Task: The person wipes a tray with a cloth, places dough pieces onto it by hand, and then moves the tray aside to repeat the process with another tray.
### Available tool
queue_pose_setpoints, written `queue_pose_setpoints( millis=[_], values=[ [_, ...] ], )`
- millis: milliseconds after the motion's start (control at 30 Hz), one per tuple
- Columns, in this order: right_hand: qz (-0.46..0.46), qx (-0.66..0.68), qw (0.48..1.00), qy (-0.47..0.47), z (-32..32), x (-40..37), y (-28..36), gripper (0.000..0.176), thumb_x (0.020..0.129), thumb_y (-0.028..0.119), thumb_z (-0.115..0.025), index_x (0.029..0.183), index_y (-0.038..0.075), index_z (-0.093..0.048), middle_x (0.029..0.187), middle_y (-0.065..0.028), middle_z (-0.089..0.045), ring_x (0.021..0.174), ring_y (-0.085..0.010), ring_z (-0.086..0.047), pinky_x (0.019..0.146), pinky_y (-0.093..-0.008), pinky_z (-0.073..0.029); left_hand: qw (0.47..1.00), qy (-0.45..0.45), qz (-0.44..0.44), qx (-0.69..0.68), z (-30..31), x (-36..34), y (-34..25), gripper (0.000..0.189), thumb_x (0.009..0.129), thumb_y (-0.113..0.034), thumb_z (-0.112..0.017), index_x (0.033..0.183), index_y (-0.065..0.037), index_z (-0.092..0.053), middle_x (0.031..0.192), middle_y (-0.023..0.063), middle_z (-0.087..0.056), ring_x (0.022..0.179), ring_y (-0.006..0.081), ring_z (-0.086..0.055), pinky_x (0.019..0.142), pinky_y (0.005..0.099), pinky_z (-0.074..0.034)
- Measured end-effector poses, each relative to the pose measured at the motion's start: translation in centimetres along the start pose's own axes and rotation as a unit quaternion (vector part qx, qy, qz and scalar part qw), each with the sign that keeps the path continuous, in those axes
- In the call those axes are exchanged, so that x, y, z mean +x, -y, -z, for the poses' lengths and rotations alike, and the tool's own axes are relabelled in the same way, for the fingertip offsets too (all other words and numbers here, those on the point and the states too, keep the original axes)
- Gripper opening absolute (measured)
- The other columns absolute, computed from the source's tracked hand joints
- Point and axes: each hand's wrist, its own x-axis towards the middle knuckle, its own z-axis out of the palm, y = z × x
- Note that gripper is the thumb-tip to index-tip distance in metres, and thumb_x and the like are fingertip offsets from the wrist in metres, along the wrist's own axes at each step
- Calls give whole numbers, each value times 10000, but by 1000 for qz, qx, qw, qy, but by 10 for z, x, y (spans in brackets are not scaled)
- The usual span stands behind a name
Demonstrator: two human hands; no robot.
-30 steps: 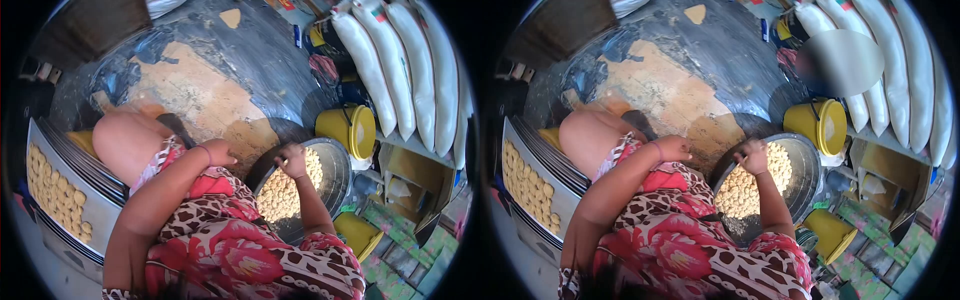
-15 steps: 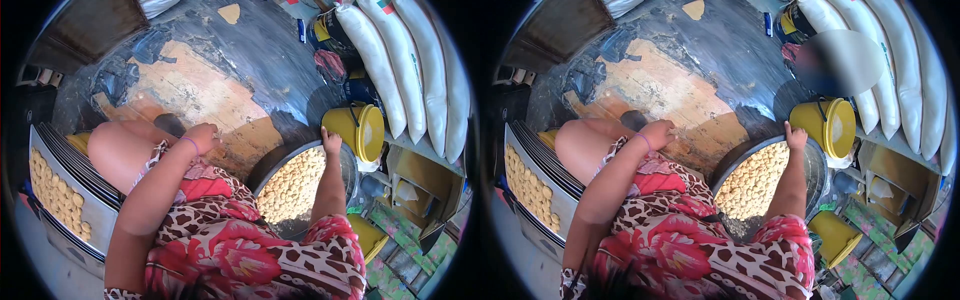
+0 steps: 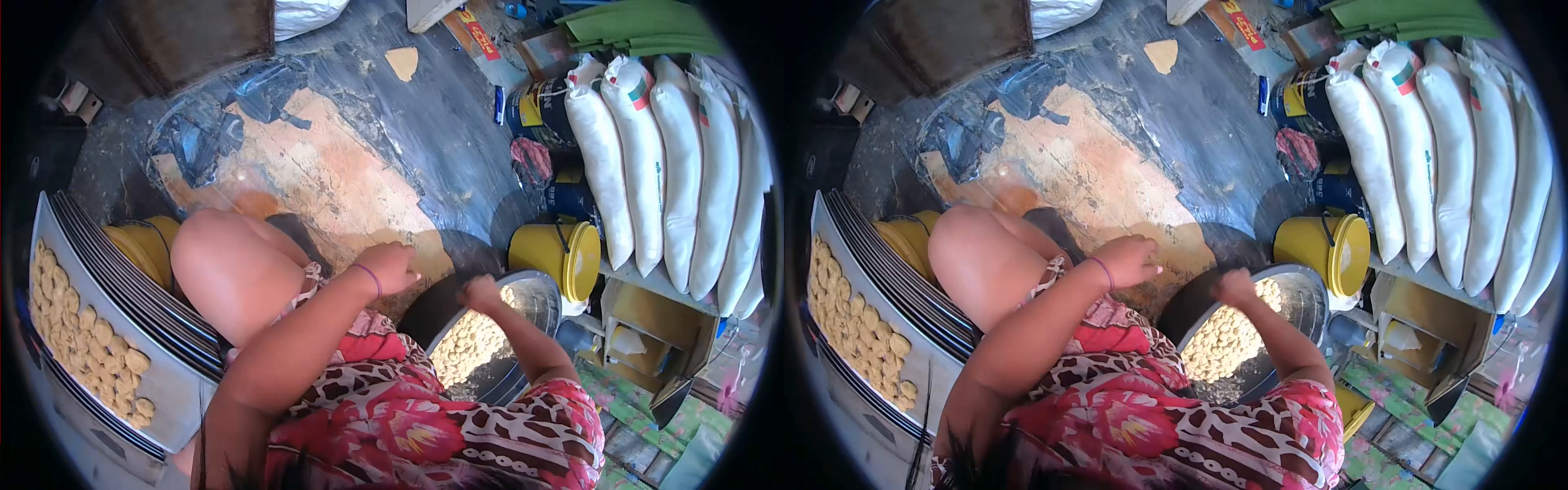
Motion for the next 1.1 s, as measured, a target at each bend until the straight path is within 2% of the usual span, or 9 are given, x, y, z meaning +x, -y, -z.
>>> queue_pose_setpoints(
  millis=[300,500,600,667,833,933,967,1000,1100],
  values=[
    [115,-17,988,98,12,-47,72,359,822,411,-489,710,128,-679,725,-96,-636,799,-281,-609,754,-439,-395,998,57,-38,-7,1,-2,20,490,794,-384,-626,1099,-3,-578,1033,233,-610,978,371,-586,848,425,-463],
    [29,227,951,-207,-29,19,66,200,747,242,-605,709,47,-633,780,-150,-622,815,-357,-569,740,-465,-427,997,-16,58,-43,7,-13,49,480,777,-364,-672,1074,6,-596,972,196,-640,903,311,-624,801,375,-487],
    [-185,438,699,-534,35,29,30,338,710,111,-701,1001,6,-566,860,-113,-557,755,-238,-532,721,-342,-451,993,-25,100,-51,-3,-24,74,488,781,-369,-678,1085,3,-593,953,189,-647,882,287,-632,781,357,-491],
    [-155,593,391,-686,34,51,-47,373,760,160,-715,1045,9,-527,890,-61,-536,727,-164,-505,666,-284,-447,993,-35,108,-16,-1,-23,82,507,782,-390,-680,1093,1,-593,934,190,-649,865,283,-633,766,356,-491],
    [-322,797,-27,-511,-18,-17,-230,646,862,548,-433,1367,145,-405,1422,-114,-368,1271,-376,-358,990,-595,-318,980,-105,142,-88,-1,-19,73,416,801,-287,-683,1066,21,-598,888,150,-653,833,197,-632,731,306,-489],
    [-191,849,-33,-491,-62,-46,-270,651,893,581,-267,1389,174,-374,1437,-64,-376,1315,-297,-343,1061,-529,-269,974,-112,177,-84,-9,-13,70,495,789,-390,-662,1101,-12,-596,954,201,-651,892,303,-633,787,373,-491],
    [-205,847,111,-477,-99,-41,-295,607,924,531,-244,1399,172,-361,1443,-53,-372,1327,-295,-331,1071,-519,-257,976,-102,183,-59,-8,-11,66,495,787,-386,-661,1105,-13,-595,959,205,-651,899,306,-633,791,370,-491],
    [-207,862,-14,-463,-89,-48,-290,563,943,482,-254,1401,169,-353,1452,-45,-361,1332,-292,-326,1087,-523,-224,978,-89,186,-31,-7,-9,64,495,785,-382,-660,1110,-14,-595,963,209,-651,906,310,-633,795,368,-492],
    [-291,808,28,-512,-116,-34,-307,437,944,341,-370,1306,108,-445,1336,-82,-475,1244,-293,-427,961,-534,-401,978,-97,183,-7,-9,-7,68,494,781,-380,-660,1109,-17,-598,967,214,-651,904,318,-633,795,368,-492]
  ],
)
